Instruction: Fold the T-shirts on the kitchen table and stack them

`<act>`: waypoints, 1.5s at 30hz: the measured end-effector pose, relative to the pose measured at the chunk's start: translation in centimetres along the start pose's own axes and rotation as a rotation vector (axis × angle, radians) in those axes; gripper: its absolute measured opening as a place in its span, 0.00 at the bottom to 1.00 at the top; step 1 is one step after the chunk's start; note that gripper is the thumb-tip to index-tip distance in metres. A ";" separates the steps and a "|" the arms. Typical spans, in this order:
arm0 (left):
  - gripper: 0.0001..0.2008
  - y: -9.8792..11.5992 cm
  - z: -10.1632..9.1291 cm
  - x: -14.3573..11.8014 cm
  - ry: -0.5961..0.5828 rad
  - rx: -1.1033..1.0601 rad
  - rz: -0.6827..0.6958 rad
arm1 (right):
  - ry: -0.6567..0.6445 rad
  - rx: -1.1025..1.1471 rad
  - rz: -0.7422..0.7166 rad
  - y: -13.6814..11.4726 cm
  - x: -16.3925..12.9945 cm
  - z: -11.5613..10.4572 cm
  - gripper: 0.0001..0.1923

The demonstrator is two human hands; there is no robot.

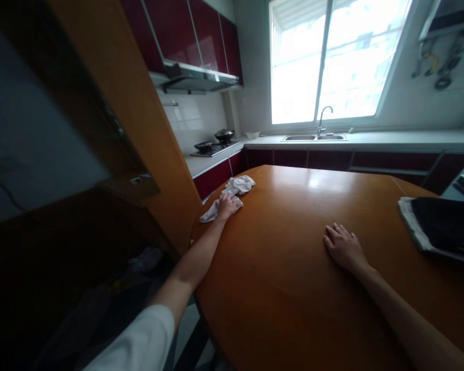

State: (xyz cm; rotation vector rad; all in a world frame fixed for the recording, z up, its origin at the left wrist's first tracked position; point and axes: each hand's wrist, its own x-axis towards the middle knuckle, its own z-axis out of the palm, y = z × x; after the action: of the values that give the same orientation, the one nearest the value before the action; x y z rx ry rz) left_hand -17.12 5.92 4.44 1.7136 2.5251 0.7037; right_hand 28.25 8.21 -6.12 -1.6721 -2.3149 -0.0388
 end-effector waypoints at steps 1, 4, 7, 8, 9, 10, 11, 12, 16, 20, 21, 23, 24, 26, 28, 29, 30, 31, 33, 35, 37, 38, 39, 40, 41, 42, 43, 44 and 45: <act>0.25 -0.4 0.0 -0.1 -0.020 0.019 -0.016 | 0.001 0.001 -0.002 0.0 0.0 0.0 0.31; 0.23 0.0 0.9 -0.7 -0.097 0.059 0.024 | 0.000 0.011 -0.004 0.0 0.0 -0.1 0.31; 0.23 2.1 2.3 -1.5 -0.181 0.073 0.175 | 0.009 0.028 0.008 0.0 0.0 -0.1 0.30; 0.23 2.9 2.8 -1.9 -0.209 0.073 0.237 | 0.013 0.036 0.011 -0.1 0.0 -0.1 0.30; 0.24 3.7 3.2 -2.3 -0.238 0.072 0.296 | 0.019 0.047 0.015 -0.1 0.1 -0.1 0.29; 0.25 4.5 3.7 -2.8 -0.267 0.071 0.358 | 0.026 0.061 0.020 -0.2 0.1 -0.1 0.28; 0.26 5.3 4.2 -3.3 -0.301 0.066 0.436 | 0.035 0.082 0.023 -0.2 0.1 -0.1 0.27; 0.26 6.0 4.7 -3.9 -0.340 0.055 0.530 | 0.049 0.111 0.022 -0.3 0.2 -0.2 0.26; 0.23 8.5 6.1 -6.2 -0.540 -0.068 0.980 | 0.213 0.349 0.070 -0.6 0.5 -1.2 0.23; 0.16 9.9 6.1 -7.0 -0.688 -0.320 1.250 | 0.554 0.512 0.137 -0.5 0.7 -3.1 0.21; 0.15 10.0 6.0 -6.7 -0.689 -0.357 1.248 | 0.614 0.517 0.119 -0.4 0.7 -3.5 0.20; 0.15 9.6 5.8 -5.4 -0.664 -0.390 1.197 | 0.666 0.524 0.048 -0.4 0.7 -4.1 0.21; 0.16 9.1 5.8 -4.6 -0.646 -0.396 1.164 | 0.656 0.527 -0.005 -0.5 0.6 -4.2 0.21; 0.18 7.9 5.8 -2.8 -0.595 -0.394 1.095 | 0.565 0.524 -0.146 -0.9 0.5 -4.2 0.25; 0.17 6.5 6.1 -1.3 -0.518 -0.348 1.008 | 0.417 0.490 -0.284 -1.5 0.3 -3.9 0.26; 0.15 6.0 6.2 -0.9 -0.462 -0.309 0.950 | 0.345 0.464 -0.327 -1.9 0.2 -3.8 0.25; 0.14 5.7 6.3 -0.7 -0.394 -0.264 0.887 | 0.287 0.436 -0.351 -2.2 0.1 -3.7 0.23; 0.13 5.6 6.4 -0.7 -0.316 -0.223 0.829 | 0.244 0.410 -0.360 -2.6 0.0 -3.6 0.21; 0.12 6.1 6.6 -1.4 -0.171 -0.184 0.778 | 0.206 0.382 -0.356 -3.0 0.0 -3.8 0.16; 0.11 7.4 6.7 -2.8 -0.089 -0.205 0.829 | 0.196 0.378 -0.361 -3.2 0.0 -4.1 0.14; 0.10 9.1 6.8 -4.8 -0.089 -0.255 0.910 | 0.198 0.372 -0.346 -3.3 0.0 -4.4 0.19; 0.10 10.0 6.8 -5.9 -0.107 -0.278 0.940 | 0.209 0.366 -0.326 -3.3 0.0 -4.6 0.21; 0.09 10.8 6.9 -6.9 -0.127 -0.296 0.963 | 0.229 0.360 -0.303 -3.4 0.0 -4.8 0.21; 0.09 11.5 6.9 -7.9 -0.147 -0.309 0.988 | 0.261 0.357 -0.283 -3.5 -0.1 -4.9 0.20; 0.07 12.1 6.8 -8.8 -0.165 -0.321 1.020 | 0.294 0.356 -0.276 -3.7 -0.2 -5.1 0.16; 0.06 12.5 6.7 -9.5 -0.184 -0.330 1.063 | 0.319 0.352 -0.291 -3.9 -0.3 -5.2 0.11; 0.06 12.9 6.4 -10.1 -0.207 -0.339 1.114 | 0.328 0.344 -0.324 -4.1 -0.4 -5.3 0.11; 0.07 13.1 6.1 -10.5 -0.235 -0.344 1.169 | 0.318 0.333 -0.367 -4.3 -0.6 -5.4 0.17; 0.08 13.3 5.8 -10.8 -0.267 -0.345 1.227 | 0.293 0.323 -0.411 -4.5 -0.7 -5.4 0.23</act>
State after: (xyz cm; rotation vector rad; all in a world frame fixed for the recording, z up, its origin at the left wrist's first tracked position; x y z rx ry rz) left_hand 0.39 2.38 1.54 2.7865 0.8828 0.7338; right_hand 25.44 5.11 -0.47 -0.9538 -2.2515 0.0068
